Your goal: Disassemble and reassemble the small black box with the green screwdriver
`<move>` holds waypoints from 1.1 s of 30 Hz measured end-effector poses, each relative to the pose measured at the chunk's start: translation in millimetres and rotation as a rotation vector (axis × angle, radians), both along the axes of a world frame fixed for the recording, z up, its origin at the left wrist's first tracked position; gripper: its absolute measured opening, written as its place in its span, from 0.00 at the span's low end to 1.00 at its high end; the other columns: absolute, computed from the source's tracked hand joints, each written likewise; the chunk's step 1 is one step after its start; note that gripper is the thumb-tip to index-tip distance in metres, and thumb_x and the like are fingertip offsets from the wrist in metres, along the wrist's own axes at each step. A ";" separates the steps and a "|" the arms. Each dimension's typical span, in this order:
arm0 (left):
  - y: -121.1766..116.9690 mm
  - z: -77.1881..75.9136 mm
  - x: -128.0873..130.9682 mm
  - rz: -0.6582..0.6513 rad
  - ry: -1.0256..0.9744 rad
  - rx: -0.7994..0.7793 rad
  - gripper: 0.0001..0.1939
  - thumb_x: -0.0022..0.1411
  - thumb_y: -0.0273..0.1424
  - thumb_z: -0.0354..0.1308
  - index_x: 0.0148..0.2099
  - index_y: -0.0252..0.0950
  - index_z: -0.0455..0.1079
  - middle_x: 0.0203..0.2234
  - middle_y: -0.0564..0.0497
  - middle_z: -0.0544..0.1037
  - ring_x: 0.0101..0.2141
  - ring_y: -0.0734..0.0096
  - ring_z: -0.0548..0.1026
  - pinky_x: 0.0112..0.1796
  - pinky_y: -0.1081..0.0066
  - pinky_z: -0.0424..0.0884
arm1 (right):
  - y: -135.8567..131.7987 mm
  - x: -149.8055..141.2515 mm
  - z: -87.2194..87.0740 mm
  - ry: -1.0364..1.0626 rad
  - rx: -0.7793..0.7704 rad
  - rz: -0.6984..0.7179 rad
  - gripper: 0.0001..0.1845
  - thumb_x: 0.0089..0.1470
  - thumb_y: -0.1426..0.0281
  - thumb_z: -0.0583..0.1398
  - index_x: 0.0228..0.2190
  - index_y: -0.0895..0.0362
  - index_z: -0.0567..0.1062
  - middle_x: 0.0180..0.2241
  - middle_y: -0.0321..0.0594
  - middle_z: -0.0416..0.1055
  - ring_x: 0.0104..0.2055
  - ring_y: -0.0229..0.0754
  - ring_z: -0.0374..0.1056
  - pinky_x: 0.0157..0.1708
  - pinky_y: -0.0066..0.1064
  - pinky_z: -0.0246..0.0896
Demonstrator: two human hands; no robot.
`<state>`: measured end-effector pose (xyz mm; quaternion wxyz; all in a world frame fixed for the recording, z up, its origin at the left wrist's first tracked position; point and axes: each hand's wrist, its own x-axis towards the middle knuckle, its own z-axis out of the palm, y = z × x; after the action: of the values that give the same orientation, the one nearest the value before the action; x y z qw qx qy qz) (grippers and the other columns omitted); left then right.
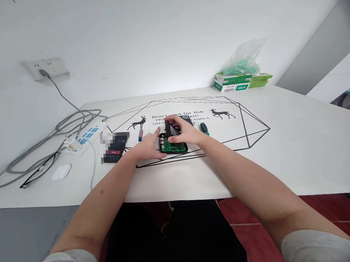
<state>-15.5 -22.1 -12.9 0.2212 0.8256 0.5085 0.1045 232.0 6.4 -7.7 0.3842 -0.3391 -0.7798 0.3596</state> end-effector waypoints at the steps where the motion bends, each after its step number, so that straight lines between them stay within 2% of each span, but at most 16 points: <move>1: 0.7 -0.5 0.2 -0.019 0.023 0.014 0.67 0.53 0.52 0.73 0.84 0.35 0.44 0.62 0.34 0.74 0.66 0.32 0.69 0.64 0.45 0.67 | 0.6 3.2 2.8 0.064 -0.020 0.009 0.45 0.43 0.54 0.73 0.62 0.49 0.69 0.61 0.48 0.69 0.64 0.57 0.65 0.66 0.52 0.60; 3: 2.2 -0.9 0.9 -0.069 0.055 0.054 0.58 0.56 0.52 0.71 0.81 0.35 0.55 0.64 0.35 0.74 0.68 0.34 0.67 0.67 0.46 0.64 | -1.3 8.8 10.2 0.151 -0.086 0.073 0.44 0.47 0.49 0.72 0.62 0.48 0.71 0.60 0.46 0.70 0.62 0.56 0.66 0.63 0.49 0.63; 5: 4.1 -1.0 1.3 -0.115 0.083 0.097 0.50 0.57 0.51 0.70 0.76 0.36 0.64 0.67 0.37 0.73 0.69 0.34 0.65 0.69 0.46 0.60 | -7.2 11.6 18.4 0.182 -0.151 0.206 0.41 0.47 0.43 0.71 0.58 0.48 0.75 0.57 0.45 0.72 0.58 0.54 0.68 0.58 0.45 0.65; 8: 6.3 0.1 1.2 -0.128 0.115 0.125 0.42 0.59 0.53 0.68 0.70 0.39 0.70 0.63 0.40 0.77 0.65 0.34 0.68 0.68 0.42 0.59 | -18.7 9.9 28.0 0.160 -0.223 0.418 0.40 0.47 0.40 0.72 0.52 0.51 0.76 0.51 0.43 0.73 0.52 0.51 0.70 0.50 0.40 0.66; 11: 6.8 2.9 -0.8 -0.132 0.142 0.136 0.37 0.61 0.54 0.67 0.65 0.41 0.73 0.57 0.42 0.80 0.62 0.35 0.70 0.67 0.39 0.59 | -27.4 7.1 33.6 0.069 -0.257 0.526 0.36 0.49 0.44 0.74 0.50 0.52 0.72 0.47 0.40 0.72 0.48 0.46 0.69 0.49 0.38 0.65; 16: 7.9 4.0 -6.9 -0.124 0.171 0.131 0.39 0.63 0.53 0.65 0.71 0.42 0.69 0.70 0.41 0.72 0.68 0.35 0.64 0.69 0.40 0.56 | -41.3 13.9 51.8 -0.299 -0.198 0.421 0.27 0.43 0.60 0.74 0.40 0.51 0.69 0.45 0.37 0.66 0.47 0.45 0.65 0.49 0.37 0.64; 19: 9.8 1.7 -8.6 -0.114 0.181 0.123 0.44 0.65 0.57 0.61 0.75 0.40 0.65 0.75 0.39 0.66 0.71 0.35 0.60 0.70 0.41 0.54 | -52.2 19.9 68.4 -0.578 -0.160 0.367 0.27 0.39 0.61 0.74 0.37 0.51 0.69 0.46 0.37 0.64 0.45 0.46 0.64 0.46 0.38 0.64; 22: 11.1 0.2 -7.9 -0.120 0.194 0.126 0.46 0.66 0.60 0.58 0.77 0.37 0.64 0.75 0.37 0.65 0.72 0.34 0.59 0.71 0.40 0.53 | -58.3 21.4 77.1 -0.775 -0.236 0.368 0.30 0.37 0.58 0.76 0.37 0.52 0.69 0.46 0.37 0.64 0.40 0.43 0.63 0.39 0.37 0.62; 25: 11.7 0.1 -7.3 -0.117 0.186 0.120 0.48 0.66 0.60 0.57 0.77 0.33 0.64 0.75 0.35 0.65 0.72 0.33 0.60 0.71 0.40 0.53 | -57.7 18.3 73.3 -0.890 -0.306 0.397 0.32 0.34 0.53 0.79 0.35 0.52 0.72 0.47 0.37 0.66 0.38 0.43 0.65 0.37 0.37 0.61; 27: 12.1 0.4 -7.8 -0.119 0.165 0.115 0.49 0.66 0.60 0.57 0.76 0.33 0.64 0.75 0.34 0.65 0.72 0.32 0.59 0.71 0.39 0.53 | -55.8 15.9 66.4 -0.913 -0.302 0.392 0.30 0.34 0.53 0.79 0.34 0.52 0.75 0.47 0.37 0.68 0.39 0.44 0.67 0.36 0.37 0.61; 30: 13.3 0.1 -9.2 -0.125 0.141 0.121 0.48 0.65 0.60 0.59 0.76 0.34 0.65 0.74 0.34 0.66 0.72 0.33 0.60 0.71 0.38 0.54 | -52.8 15.0 56.7 -0.900 -0.260 0.364 0.23 0.35 0.57 0.79 0.31 0.51 0.78 0.43 0.37 0.74 0.37 0.44 0.69 0.34 0.37 0.61; 33: 14.3 -1.2 -10.0 -0.132 0.116 0.120 0.48 0.64 0.59 0.60 0.75 0.34 0.66 0.74 0.34 0.67 0.71 0.34 0.61 0.70 0.39 0.56 | -48.1 14.9 51.6 -0.814 -0.213 0.345 0.20 0.41 0.58 0.78 0.35 0.50 0.82 0.41 0.38 0.80 0.37 0.45 0.72 0.34 0.36 0.62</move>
<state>-25.5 -7.8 -14.0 0.1481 0.8737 0.4578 0.0720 246.8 -41.7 43.9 -0.0562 -0.3554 -0.8712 0.3339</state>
